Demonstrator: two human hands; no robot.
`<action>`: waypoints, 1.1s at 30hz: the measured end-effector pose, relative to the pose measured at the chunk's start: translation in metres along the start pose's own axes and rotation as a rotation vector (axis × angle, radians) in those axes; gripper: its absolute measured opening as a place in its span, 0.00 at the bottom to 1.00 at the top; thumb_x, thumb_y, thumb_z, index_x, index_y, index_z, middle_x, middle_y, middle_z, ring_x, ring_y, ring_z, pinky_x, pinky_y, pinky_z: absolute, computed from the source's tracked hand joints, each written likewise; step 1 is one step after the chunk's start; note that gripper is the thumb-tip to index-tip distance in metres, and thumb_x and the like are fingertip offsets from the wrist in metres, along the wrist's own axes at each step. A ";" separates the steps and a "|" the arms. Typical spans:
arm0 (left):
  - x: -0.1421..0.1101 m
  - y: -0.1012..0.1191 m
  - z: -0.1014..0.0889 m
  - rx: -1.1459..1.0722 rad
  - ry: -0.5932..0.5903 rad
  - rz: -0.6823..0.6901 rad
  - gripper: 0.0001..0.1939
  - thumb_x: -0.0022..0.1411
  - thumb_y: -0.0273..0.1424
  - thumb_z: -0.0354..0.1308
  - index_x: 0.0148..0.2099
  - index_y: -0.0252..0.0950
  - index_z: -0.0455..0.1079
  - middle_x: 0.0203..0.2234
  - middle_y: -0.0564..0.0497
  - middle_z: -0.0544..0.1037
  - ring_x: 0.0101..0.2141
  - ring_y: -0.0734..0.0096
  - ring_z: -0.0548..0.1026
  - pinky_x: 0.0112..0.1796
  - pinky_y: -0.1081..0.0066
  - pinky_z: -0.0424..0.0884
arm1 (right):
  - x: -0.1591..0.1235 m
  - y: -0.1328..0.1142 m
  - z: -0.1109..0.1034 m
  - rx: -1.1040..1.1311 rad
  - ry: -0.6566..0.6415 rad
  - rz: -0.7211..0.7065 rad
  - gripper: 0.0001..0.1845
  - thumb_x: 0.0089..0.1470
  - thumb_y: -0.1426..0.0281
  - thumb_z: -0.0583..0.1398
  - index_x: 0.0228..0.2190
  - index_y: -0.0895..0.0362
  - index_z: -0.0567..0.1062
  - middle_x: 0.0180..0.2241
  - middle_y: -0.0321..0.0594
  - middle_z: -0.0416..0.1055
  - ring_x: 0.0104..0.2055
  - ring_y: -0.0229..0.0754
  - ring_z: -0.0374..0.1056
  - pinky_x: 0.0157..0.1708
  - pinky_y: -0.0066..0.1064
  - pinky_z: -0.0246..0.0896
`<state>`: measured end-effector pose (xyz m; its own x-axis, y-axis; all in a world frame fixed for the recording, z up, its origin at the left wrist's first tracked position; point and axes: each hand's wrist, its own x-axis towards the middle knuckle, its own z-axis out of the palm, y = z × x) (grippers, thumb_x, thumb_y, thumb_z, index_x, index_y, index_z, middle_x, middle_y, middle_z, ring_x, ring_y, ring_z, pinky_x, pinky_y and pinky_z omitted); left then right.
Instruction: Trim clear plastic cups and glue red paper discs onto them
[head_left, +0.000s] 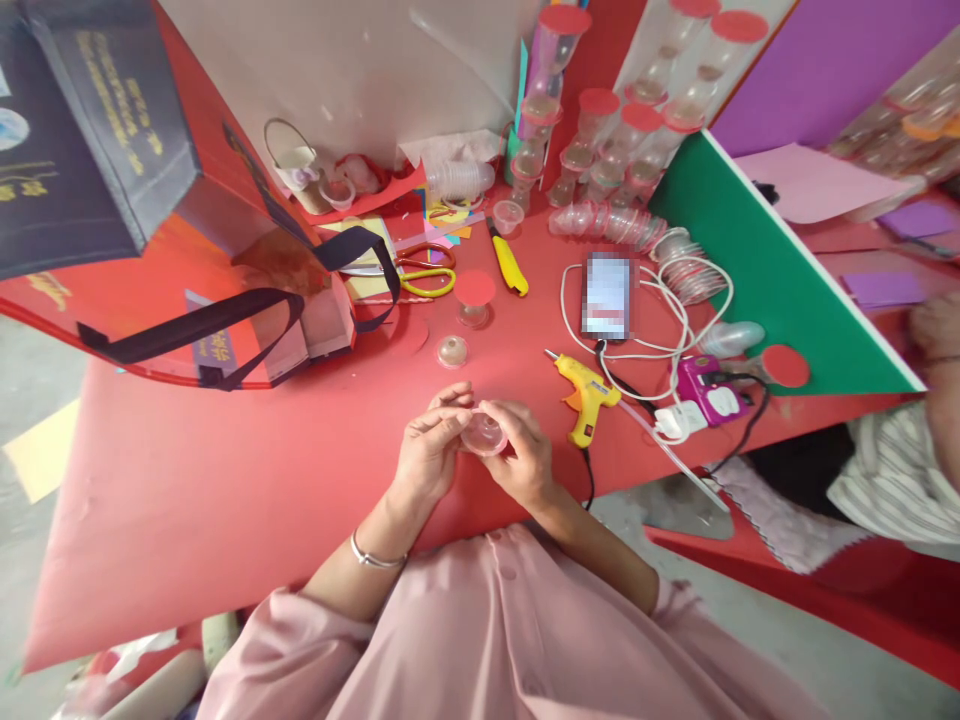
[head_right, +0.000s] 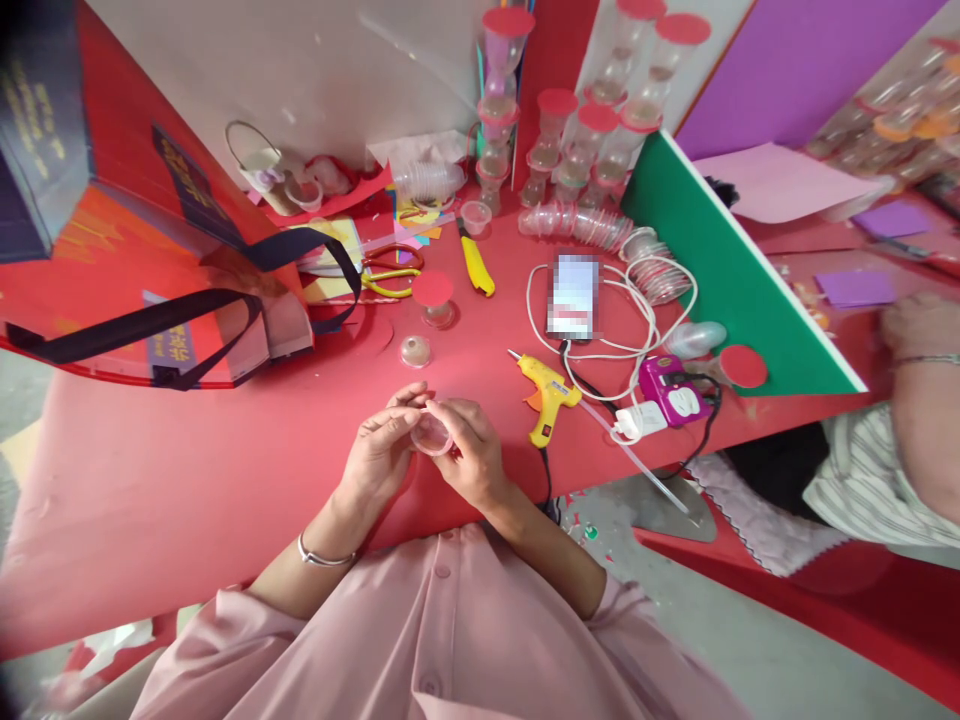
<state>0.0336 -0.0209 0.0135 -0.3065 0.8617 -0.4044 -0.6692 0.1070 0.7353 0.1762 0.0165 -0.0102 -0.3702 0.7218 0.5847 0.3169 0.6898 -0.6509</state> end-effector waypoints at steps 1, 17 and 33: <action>0.000 0.000 0.000 -0.004 -0.004 -0.012 0.04 0.49 0.29 0.74 0.29 0.37 0.83 0.58 0.45 0.76 0.51 0.59 0.77 0.43 0.69 0.77 | 0.000 0.000 0.000 0.001 0.006 -0.001 0.31 0.62 0.70 0.64 0.64 0.47 0.66 0.50 0.48 0.78 0.51 0.51 0.77 0.50 0.46 0.78; -0.001 0.009 0.002 0.069 -0.029 0.129 0.08 0.58 0.34 0.67 0.30 0.35 0.80 0.53 0.44 0.77 0.45 0.62 0.78 0.41 0.68 0.75 | -0.008 0.005 0.000 0.114 0.035 0.156 0.35 0.63 0.61 0.66 0.66 0.53 0.63 0.57 0.54 0.76 0.57 0.55 0.75 0.56 0.51 0.75; -0.002 0.001 0.002 0.107 -0.194 -0.099 0.22 0.58 0.40 0.70 0.53 0.35 0.82 0.42 0.42 0.85 0.36 0.62 0.82 0.35 0.68 0.76 | -0.004 0.004 -0.012 0.064 -0.029 0.069 0.32 0.66 0.65 0.61 0.67 0.51 0.59 0.57 0.52 0.75 0.58 0.55 0.73 0.56 0.54 0.73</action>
<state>0.0349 -0.0219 0.0162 -0.1002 0.9223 -0.3733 -0.6111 0.2390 0.7546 0.1894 0.0176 -0.0096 -0.3744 0.7653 0.5236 0.2864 0.6325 -0.7196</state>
